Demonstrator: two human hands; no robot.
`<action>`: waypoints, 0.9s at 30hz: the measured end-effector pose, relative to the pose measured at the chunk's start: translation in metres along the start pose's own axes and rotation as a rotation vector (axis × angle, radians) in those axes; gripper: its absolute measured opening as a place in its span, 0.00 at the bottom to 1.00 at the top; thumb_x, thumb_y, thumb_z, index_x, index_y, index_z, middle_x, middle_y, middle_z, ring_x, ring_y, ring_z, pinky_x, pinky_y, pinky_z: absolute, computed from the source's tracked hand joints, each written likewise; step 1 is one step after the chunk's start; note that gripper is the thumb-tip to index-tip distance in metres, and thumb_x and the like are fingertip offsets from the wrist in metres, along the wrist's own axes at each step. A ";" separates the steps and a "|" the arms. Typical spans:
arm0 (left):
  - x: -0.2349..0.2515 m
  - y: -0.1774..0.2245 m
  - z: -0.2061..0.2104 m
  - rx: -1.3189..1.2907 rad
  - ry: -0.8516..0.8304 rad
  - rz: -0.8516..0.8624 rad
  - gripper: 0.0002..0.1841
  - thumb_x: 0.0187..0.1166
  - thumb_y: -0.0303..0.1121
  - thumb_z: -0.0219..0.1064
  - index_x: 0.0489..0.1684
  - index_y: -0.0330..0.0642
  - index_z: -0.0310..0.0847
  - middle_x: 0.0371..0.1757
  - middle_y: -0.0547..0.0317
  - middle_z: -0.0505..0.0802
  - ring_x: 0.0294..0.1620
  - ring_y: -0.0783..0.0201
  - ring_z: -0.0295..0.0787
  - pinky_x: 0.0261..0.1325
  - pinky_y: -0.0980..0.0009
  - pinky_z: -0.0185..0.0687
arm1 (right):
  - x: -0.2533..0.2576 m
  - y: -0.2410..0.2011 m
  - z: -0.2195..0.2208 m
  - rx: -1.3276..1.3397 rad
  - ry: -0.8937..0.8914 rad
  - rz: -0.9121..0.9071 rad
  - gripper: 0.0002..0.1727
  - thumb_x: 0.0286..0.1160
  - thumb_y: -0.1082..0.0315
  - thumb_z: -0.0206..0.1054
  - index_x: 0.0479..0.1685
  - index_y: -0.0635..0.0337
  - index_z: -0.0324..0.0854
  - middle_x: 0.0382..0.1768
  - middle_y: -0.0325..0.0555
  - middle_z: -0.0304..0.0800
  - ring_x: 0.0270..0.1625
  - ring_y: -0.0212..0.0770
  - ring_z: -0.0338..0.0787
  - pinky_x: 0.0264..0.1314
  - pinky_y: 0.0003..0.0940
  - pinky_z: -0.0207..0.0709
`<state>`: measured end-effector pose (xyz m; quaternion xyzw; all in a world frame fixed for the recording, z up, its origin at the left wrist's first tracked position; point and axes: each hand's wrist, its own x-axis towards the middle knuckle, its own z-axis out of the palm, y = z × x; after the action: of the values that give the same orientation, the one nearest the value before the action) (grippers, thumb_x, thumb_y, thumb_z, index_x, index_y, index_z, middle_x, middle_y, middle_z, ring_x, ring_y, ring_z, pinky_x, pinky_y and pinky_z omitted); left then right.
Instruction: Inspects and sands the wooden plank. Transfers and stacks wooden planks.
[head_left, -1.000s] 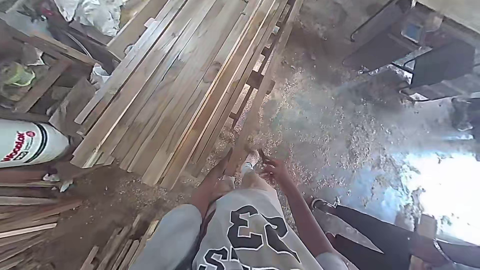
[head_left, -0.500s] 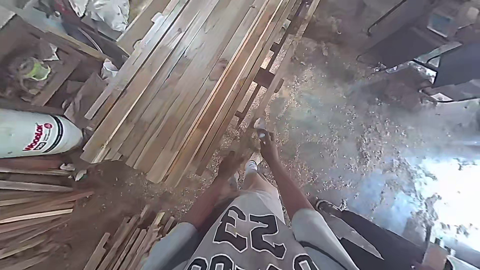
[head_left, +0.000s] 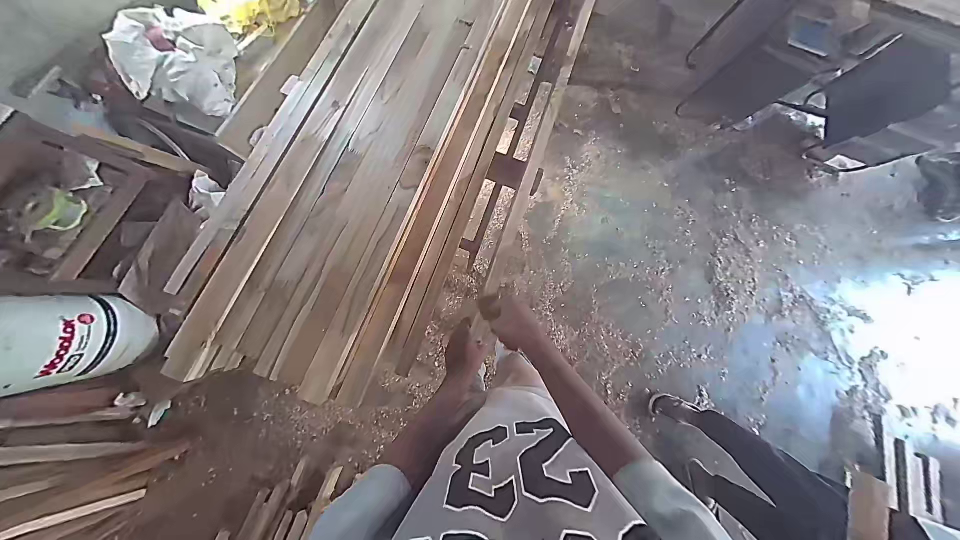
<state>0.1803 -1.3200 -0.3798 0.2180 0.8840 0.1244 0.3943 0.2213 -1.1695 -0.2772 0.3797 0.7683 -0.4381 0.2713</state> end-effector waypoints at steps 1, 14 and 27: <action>-0.002 -0.002 0.000 0.002 -0.007 0.017 0.34 0.77 0.40 0.69 0.83 0.38 0.68 0.73 0.44 0.86 0.74 0.49 0.84 0.77 0.51 0.78 | -0.008 0.002 0.004 -0.024 -0.047 0.009 0.20 0.70 0.62 0.67 0.60 0.59 0.88 0.55 0.59 0.91 0.57 0.58 0.91 0.62 0.63 0.81; 0.044 -0.060 -0.007 -0.977 -0.617 -0.069 0.29 0.90 0.56 0.53 0.69 0.37 0.76 0.39 0.48 0.92 0.33 0.55 0.91 0.41 0.58 0.91 | -0.011 0.113 -0.014 1.246 0.015 0.080 0.24 0.90 0.68 0.56 0.83 0.60 0.66 0.53 0.60 0.93 0.41 0.52 0.96 0.45 0.46 0.91; 0.009 -0.009 -0.042 -0.062 -0.079 -0.208 0.36 0.76 0.64 0.67 0.60 0.36 0.87 0.49 0.36 0.95 0.55 0.37 0.93 0.61 0.34 0.83 | 0.140 0.116 -0.158 1.361 0.264 -0.241 0.23 0.86 0.72 0.55 0.78 0.65 0.65 0.64 0.60 0.86 0.61 0.54 0.91 0.59 0.53 0.89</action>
<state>0.1412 -1.3254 -0.3615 0.1174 0.8813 0.1015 0.4464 0.2240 -0.9444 -0.3619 0.4271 0.3866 -0.7990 -0.1725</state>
